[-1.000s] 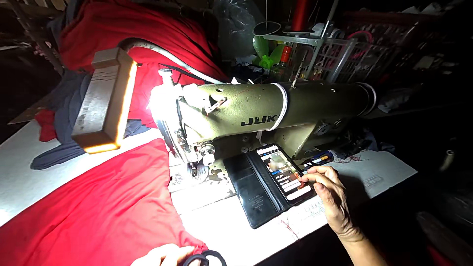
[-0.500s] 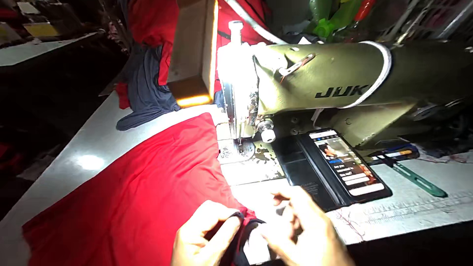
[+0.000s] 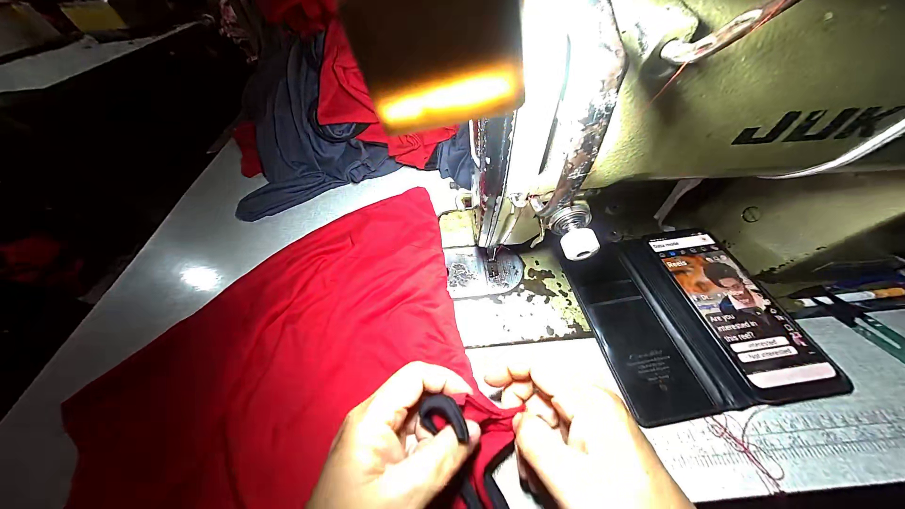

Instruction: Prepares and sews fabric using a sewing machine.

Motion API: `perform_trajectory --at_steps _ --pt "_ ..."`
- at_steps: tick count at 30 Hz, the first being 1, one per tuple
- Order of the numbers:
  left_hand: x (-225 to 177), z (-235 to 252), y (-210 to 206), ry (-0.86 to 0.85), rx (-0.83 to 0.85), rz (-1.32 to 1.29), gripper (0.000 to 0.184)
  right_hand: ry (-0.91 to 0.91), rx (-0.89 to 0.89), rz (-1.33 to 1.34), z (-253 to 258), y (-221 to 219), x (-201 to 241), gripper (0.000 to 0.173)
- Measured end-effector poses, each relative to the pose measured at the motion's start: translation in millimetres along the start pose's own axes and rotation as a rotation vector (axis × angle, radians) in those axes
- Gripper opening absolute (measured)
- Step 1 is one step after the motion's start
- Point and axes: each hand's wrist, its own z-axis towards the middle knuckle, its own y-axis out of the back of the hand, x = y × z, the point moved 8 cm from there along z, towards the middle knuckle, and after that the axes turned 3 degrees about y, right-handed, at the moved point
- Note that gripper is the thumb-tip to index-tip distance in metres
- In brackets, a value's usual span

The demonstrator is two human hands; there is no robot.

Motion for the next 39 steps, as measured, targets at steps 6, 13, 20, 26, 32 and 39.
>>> perform_trajectory --at_steps 6,13,20,26,32,39 --pt "-14.4 1.7 5.3 -0.18 -0.103 0.238 0.009 0.118 -0.086 -0.246 -2.4 -2.9 10.2 0.018" --pt "-24.7 -18.5 -0.7 -0.296 -0.085 0.298 0.014 0.16 -0.225 -0.348 -10.5 3.9 14.8 0.011" --pt "-14.5 -36.7 -15.0 -0.273 -0.098 0.249 0.022 0.19 -0.233 -0.352 -21.7 1.8 16.6 0.01" --pt "-13.8 -43.7 -25.9 -0.338 -0.16 0.321 0.022 0.14 -0.242 -0.201 -29.0 2.8 11.2 0.011" --pt "-12.4 -46.9 -38.7 -0.322 -0.125 0.385 0.032 0.076 -0.227 -0.043 -33.4 5.0 9.3 0.016" --pt "-9.6 -44.8 -39.3 -0.253 0.023 0.263 0.037 0.032 -0.178 -0.002 -32.5 5.8 2.9 0.014"
